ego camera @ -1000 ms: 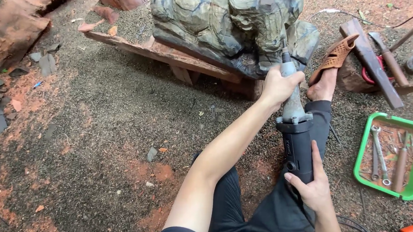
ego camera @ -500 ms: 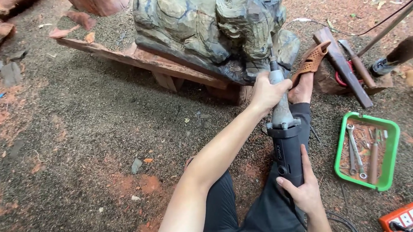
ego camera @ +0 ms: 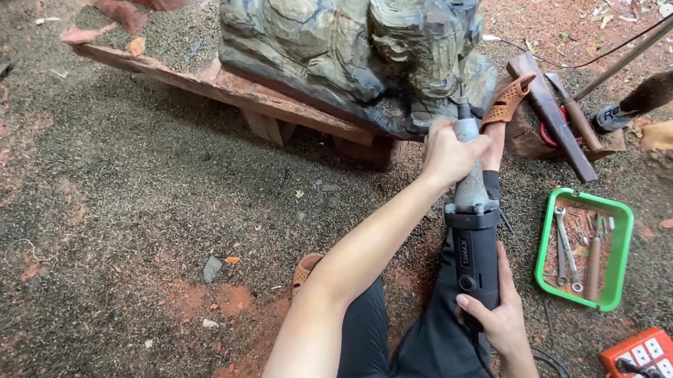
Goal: Carving details into a wooden sculpture using a power rotary tool
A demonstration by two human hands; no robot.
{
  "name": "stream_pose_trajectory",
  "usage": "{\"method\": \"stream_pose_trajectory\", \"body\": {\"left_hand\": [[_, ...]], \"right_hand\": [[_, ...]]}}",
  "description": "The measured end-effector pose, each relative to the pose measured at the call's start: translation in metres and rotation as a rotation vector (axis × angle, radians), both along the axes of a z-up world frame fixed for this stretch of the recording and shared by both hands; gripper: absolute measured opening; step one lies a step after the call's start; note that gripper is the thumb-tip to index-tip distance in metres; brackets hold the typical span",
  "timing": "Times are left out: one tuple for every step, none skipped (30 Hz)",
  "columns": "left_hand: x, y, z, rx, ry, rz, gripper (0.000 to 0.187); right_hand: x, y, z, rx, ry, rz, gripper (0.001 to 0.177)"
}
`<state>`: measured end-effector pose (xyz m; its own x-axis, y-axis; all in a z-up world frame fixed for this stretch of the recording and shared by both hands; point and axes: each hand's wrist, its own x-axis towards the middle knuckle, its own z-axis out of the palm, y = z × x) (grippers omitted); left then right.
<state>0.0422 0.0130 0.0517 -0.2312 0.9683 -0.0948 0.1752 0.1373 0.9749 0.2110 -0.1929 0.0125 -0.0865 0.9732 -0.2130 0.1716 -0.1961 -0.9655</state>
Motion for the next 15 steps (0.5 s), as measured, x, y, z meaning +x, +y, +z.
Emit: {"method": "stream_pose_trajectory", "body": {"left_hand": [[0.0, 0.001, -0.003, 0.0, -0.006, 0.001, 0.061], [0.001, 0.002, -0.006, 0.028, -0.02, 0.007, 0.06], [0.002, 0.004, -0.009, 0.055, -0.035, 0.013, 0.06], [0.001, 0.001, -0.003, 0.054, -0.041, 0.012, 0.06], [-0.001, -0.001, 0.004, 0.011, -0.058, -0.003, 0.062], [-0.003, -0.003, 0.011, -0.03, -0.074, -0.017, 0.065], [-0.001, 0.0, 0.003, -0.028, -0.08, -0.016, 0.065], [0.002, 0.003, -0.003, -0.002, -0.05, -0.006, 0.061], [0.004, 0.006, -0.01, 0.025, -0.021, 0.005, 0.057], [0.003, 0.004, -0.007, 0.026, -0.027, 0.005, 0.057], [0.002, 0.002, -0.003, -0.003, 0.013, -0.013, 0.056], [0.002, -0.001, 0.0, -0.034, 0.056, -0.034, 0.055], [0.003, 0.0, -0.004, -0.034, 0.05, -0.039, 0.055], [0.003, 0.001, -0.008, 0.002, 0.045, -0.018, 0.058], [0.003, 0.001, -0.012, 0.037, 0.04, 0.003, 0.061]], "right_hand": [[-0.002, -0.001, 0.002, 0.0, -0.006, 0.001, 0.116], [-0.004, -0.002, 0.005, -0.002, -0.021, -0.01, 0.116], [-0.005, -0.002, 0.008, -0.003, -0.036, -0.02, 0.116], [-0.006, -0.002, 0.008, -0.004, -0.042, -0.021, 0.116], [-0.006, -0.002, 0.008, 0.012, -0.043, -0.024, 0.116], [-0.007, 0.0, 0.008, 0.03, -0.044, -0.025, 0.116], [-0.01, -0.002, 0.01, 0.031, -0.05, -0.025, 0.116], [-0.012, -0.002, 0.012, 0.015, -0.036, -0.033, 0.117], [-0.014, -0.003, 0.014, -0.001, -0.022, -0.041, 0.118], [-0.014, -0.004, 0.011, 0.0, -0.029, -0.042, 0.118], [-0.013, -0.005, 0.008, -0.003, -0.015, -0.048, 0.117], [-0.012, -0.008, 0.005, -0.009, 0.001, -0.059, 0.117], [-0.011, -0.009, 0.004, -0.009, -0.004, -0.064, 0.117], [-0.01, -0.009, 0.002, 0.01, -0.051, -0.06, 0.116], [-0.009, -0.01, 0.0, 0.03, -0.098, -0.056, 0.115]]}}
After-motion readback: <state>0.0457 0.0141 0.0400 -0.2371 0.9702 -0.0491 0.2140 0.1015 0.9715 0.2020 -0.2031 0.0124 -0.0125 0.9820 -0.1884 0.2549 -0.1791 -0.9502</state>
